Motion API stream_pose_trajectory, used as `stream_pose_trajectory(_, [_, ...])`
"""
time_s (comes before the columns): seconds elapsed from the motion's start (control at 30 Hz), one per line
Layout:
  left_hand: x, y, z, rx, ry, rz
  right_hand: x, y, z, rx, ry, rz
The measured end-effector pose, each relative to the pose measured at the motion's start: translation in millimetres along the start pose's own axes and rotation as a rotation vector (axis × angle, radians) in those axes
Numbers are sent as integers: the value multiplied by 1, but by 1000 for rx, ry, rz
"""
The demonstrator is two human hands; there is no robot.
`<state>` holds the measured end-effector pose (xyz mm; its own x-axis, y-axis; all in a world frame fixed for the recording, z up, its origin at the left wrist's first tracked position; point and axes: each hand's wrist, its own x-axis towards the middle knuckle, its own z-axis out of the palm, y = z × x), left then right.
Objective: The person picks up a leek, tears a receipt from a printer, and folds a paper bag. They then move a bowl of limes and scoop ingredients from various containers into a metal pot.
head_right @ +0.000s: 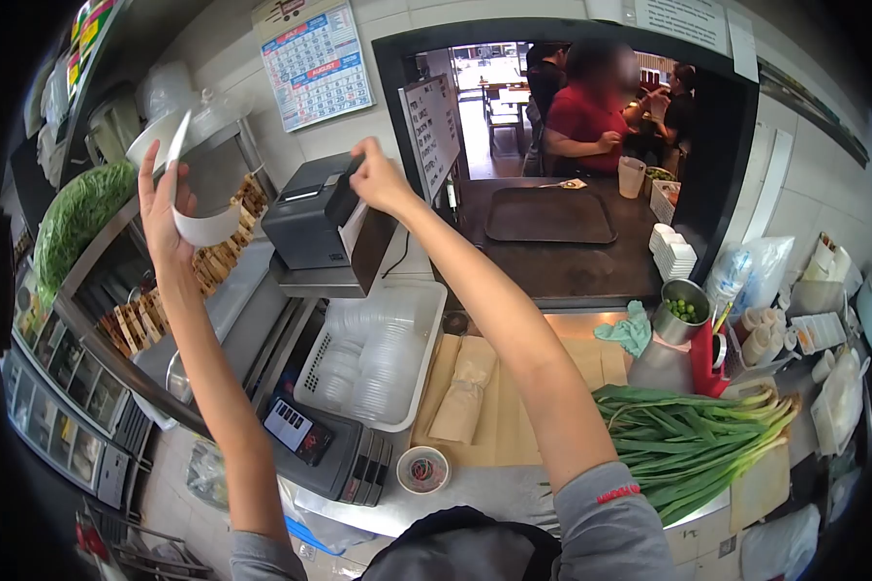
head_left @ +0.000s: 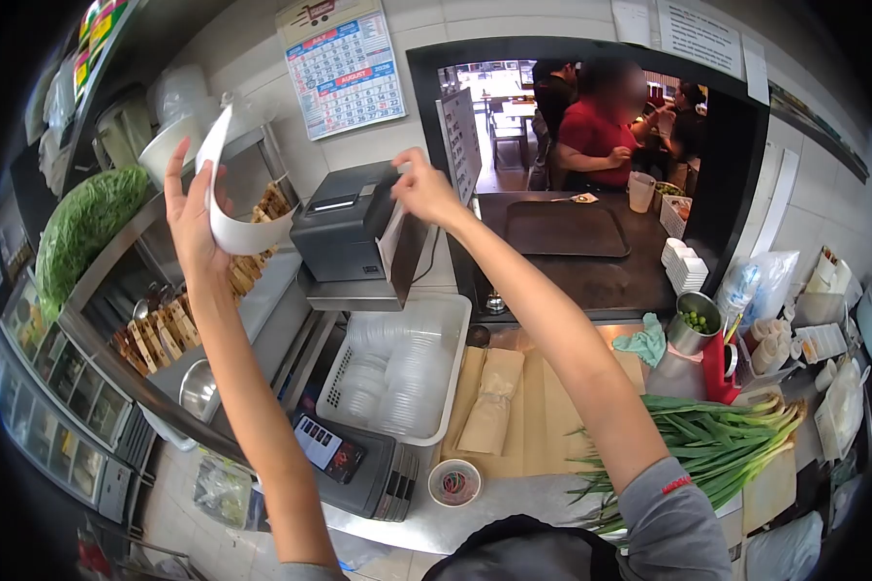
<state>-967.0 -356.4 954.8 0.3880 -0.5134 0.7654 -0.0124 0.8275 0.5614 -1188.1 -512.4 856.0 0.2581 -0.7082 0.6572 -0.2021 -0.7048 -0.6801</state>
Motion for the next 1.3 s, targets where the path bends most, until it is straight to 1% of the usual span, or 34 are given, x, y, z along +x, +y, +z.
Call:
stream_pose_trajectory(0.03, [-6, 2, -9, -114, -44, 44, -4, 3, 1, -82, 155, -62])
stream_pose_trajectory(0.07, [-15, 5, -18, -175, 5, 18, -8, 5, 0, -67, 151, -78])
stream_pose_trajectory(0.1, [-26, 8, -27, -238, 54, -6, -10, 11, 1, -188, 99, -173])
stream_pose_trajectory(0.13, [-47, 19, -23, -203, 76, 41, -10, 19, 4, -308, 48, -270])
stream_pose_trajectory(0.17, [-68, 29, -12, -279, 128, 55, -11, 23, 7, -427, -2, -369])
stream_pose_trajectory(0.2, [-87, 35, -6, -211, 176, 73, -14, 15, 8, -517, -104, -337])
stream_pose_trajectory(0.23, [-105, 39, -4, -142, 224, 91, -13, 15, 10, -581, -149, -364])
stream_pose_trajectory(0.3, [-136, 38, -8, 7, 203, 111, -10, 15, 15, -704, -232, -420])
stream_pose_trajectory(0.33, [-149, 37, -11, 82, 189, 121, -9, 11, 16, -760, -269, -392])
stream_pose_trajectory(0.43, [-179, 34, -22, 37, 204, 54, -7, 10, 18, -803, -273, -383])
stream_pose_trajectory(0.47, [-187, 37, -25, 45, 257, 58, -6, 8, 20, -778, -224, -333])
stream_pose_trajectory(0.5, [-196, 41, -29, 54, 309, 59, -2, 14, 21, -773, -134, -357])
stream_pose_trajectory(0.53, [-206, 45, -36, 28, 320, 40, 1, 14, 21, -662, -61, -307])
stream_pose_trajectory(0.57, [-215, 45, -43, 12, 367, 81, 4, 11, 21, -552, 13, -255])
stream_pose_trajectory(0.6, [-224, 46, -53, -38, 416, 79, 6, 9, 20, -513, 63, -234])
stream_pose_trajectory(0.67, [-232, 53, -55, -121, 486, 94, 9, 0, 18, -389, 74, -176])
stream_pose_trajectory(0.73, [-234, 56, -49, 35, 417, 125, 12, -9, 16, -220, 75, -100])
stream_pose_trajectory(0.8, [-229, 56, -31, 209, 336, 164, 7, -21, 15, -72, 150, -155])
stream_pose_trajectory(0.83, [-226, 53, -25, 200, 208, 141, 1, -30, 13, -1, 188, -182])
stream_pose_trajectory(0.9, [-214, 42, -17, 365, 48, 100, -5, -38, 6, 50, 195, -208])
stream_pose_trajectory(0.97, [-184, 36, -4, 855, -278, 274, -13, -40, -1, 75, 220, -239])
stream_pose_trajectory(1.03, [-157, 14, 14, 932, -483, 228, -20, -47, -17, 119, 215, -167])
stream_pose_trajectory(1.1, [-130, -27, 32, 1032, -559, 310, -25, -46, -32, 158, 237, -195])
stream_pose_trajectory(1.17, [-111, -64, 48, 1168, -582, 370, -38, -55, -48, 205, 221, -202])
stream_pose_trajectory(1.23, [-99, -88, 60, 1199, -613, 359, -50, -63, -65, 216, 204, -233])
stream_pose_trajectory(1.3, [-90, -109, 67, 1296, -628, 438, -62, -65, -81, 191, 190, -276])
